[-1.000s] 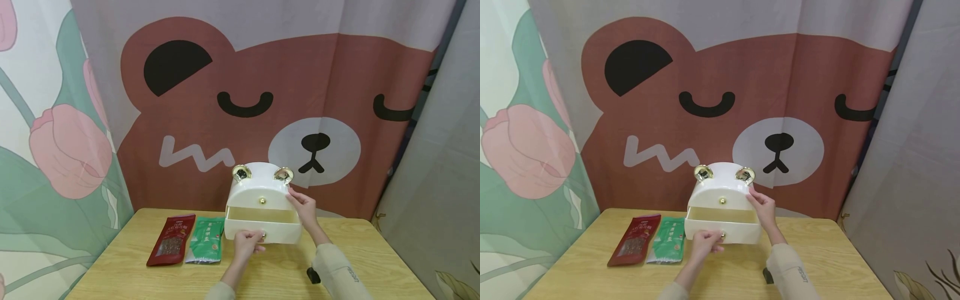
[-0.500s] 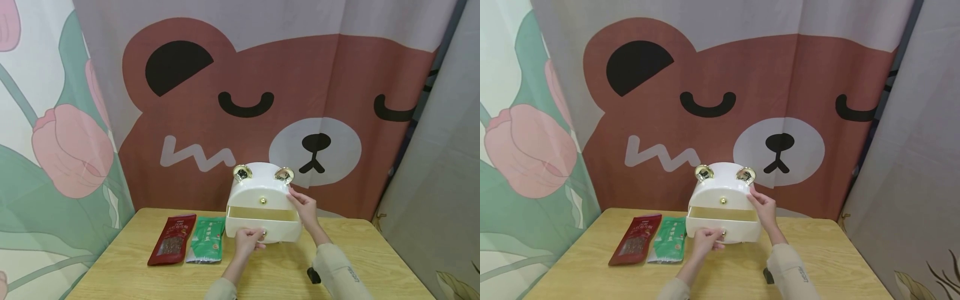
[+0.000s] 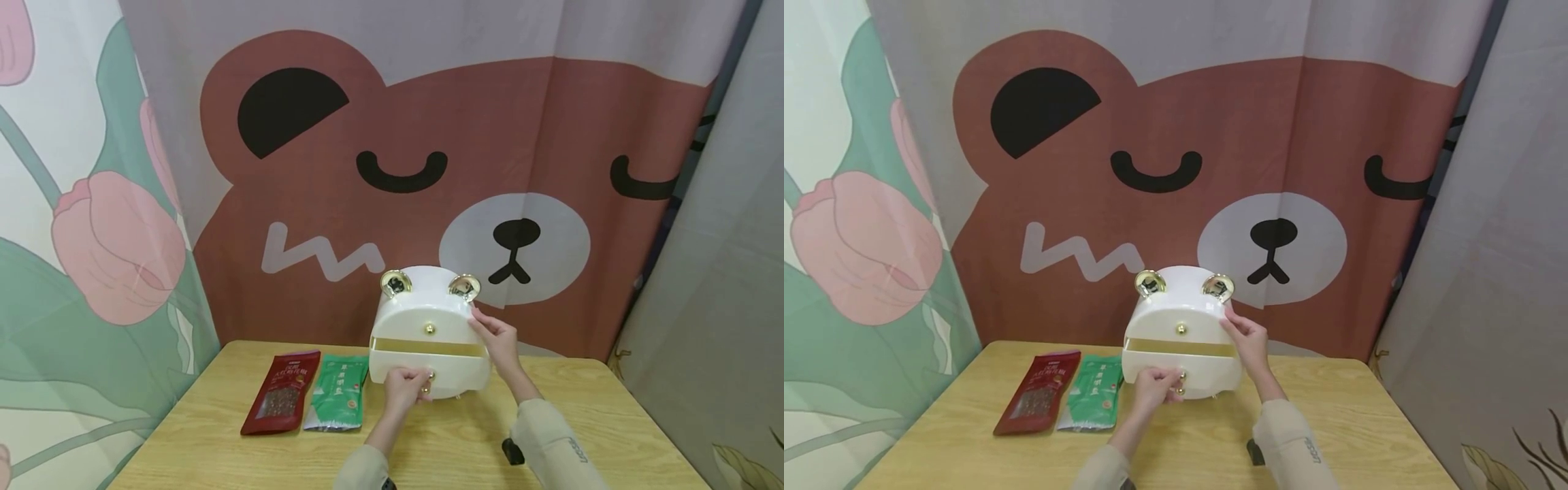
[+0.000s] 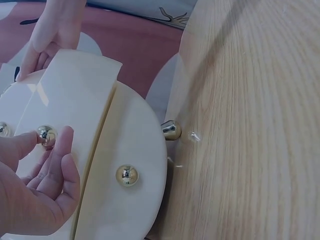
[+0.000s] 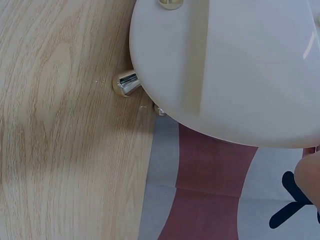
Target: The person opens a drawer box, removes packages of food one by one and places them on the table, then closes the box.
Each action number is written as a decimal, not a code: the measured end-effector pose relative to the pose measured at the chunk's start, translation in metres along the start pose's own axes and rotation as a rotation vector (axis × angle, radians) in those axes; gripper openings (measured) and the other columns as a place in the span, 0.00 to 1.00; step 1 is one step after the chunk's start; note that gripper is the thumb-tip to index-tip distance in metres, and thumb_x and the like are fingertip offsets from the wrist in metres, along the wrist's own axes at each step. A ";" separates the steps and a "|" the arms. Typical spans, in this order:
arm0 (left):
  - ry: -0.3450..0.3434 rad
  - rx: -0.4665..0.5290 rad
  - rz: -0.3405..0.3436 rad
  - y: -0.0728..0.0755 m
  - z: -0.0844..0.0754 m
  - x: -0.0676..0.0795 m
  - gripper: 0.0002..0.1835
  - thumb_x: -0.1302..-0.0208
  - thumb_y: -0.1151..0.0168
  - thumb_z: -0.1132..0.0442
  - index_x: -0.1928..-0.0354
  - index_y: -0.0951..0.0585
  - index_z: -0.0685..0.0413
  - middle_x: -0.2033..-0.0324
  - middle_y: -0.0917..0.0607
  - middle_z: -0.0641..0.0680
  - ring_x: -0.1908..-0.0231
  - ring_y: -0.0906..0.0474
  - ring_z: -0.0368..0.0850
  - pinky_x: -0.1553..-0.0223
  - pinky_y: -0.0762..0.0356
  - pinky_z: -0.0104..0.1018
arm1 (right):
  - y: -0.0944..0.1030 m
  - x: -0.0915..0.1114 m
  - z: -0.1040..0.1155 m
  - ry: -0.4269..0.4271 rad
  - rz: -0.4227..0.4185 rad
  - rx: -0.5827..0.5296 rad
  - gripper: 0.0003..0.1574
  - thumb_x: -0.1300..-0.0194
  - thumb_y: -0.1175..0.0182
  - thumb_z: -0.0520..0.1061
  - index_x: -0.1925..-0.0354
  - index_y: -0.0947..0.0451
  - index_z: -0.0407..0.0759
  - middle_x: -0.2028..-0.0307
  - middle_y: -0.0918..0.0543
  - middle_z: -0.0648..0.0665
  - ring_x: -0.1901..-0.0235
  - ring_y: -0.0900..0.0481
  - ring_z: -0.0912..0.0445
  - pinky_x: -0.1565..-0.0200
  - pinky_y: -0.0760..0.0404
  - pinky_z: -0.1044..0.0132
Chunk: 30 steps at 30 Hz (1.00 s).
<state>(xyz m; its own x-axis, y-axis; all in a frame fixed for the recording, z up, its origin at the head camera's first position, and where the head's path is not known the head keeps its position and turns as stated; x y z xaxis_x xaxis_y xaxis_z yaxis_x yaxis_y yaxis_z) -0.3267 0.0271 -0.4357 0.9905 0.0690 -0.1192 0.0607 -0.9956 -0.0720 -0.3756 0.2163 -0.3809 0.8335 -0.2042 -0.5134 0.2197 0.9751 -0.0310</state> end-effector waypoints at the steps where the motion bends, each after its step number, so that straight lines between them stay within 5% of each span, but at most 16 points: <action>1: -0.007 -0.004 -0.002 0.000 0.000 -0.001 0.09 0.49 0.36 0.65 0.74 0.19 0.68 0.79 0.19 0.64 0.86 0.22 0.53 0.89 0.32 0.25 | 0.000 0.000 0.000 0.000 -0.002 -0.001 0.20 0.46 0.38 0.39 0.55 0.25 0.28 0.52 0.25 0.38 0.57 0.25 0.69 0.58 0.28 0.74; 30: -0.026 -0.019 -0.051 -0.006 -0.001 -0.014 0.09 0.48 0.37 0.67 0.74 0.20 0.70 0.82 0.19 0.61 0.87 0.22 0.51 0.84 0.25 0.35 | 0.001 0.001 0.003 -0.054 -0.005 0.009 0.22 0.45 0.38 0.41 0.53 0.26 0.31 0.50 0.26 0.41 0.54 0.26 0.68 0.57 0.29 0.75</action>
<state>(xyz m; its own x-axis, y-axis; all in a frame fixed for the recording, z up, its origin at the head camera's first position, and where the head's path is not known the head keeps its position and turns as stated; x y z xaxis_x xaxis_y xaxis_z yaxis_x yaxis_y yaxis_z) -0.3403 0.0320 -0.4326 0.9825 0.1207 -0.1420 0.1133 -0.9918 -0.0594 -0.3729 0.2165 -0.3795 0.8585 -0.2136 -0.4662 0.2284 0.9732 -0.0253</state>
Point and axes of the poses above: each hand's wrist, its own x-axis away from the middle knuckle, its own y-axis out of the back of the hand, z = x × y, the point moved 1 cm from there along -x, towards the middle knuckle
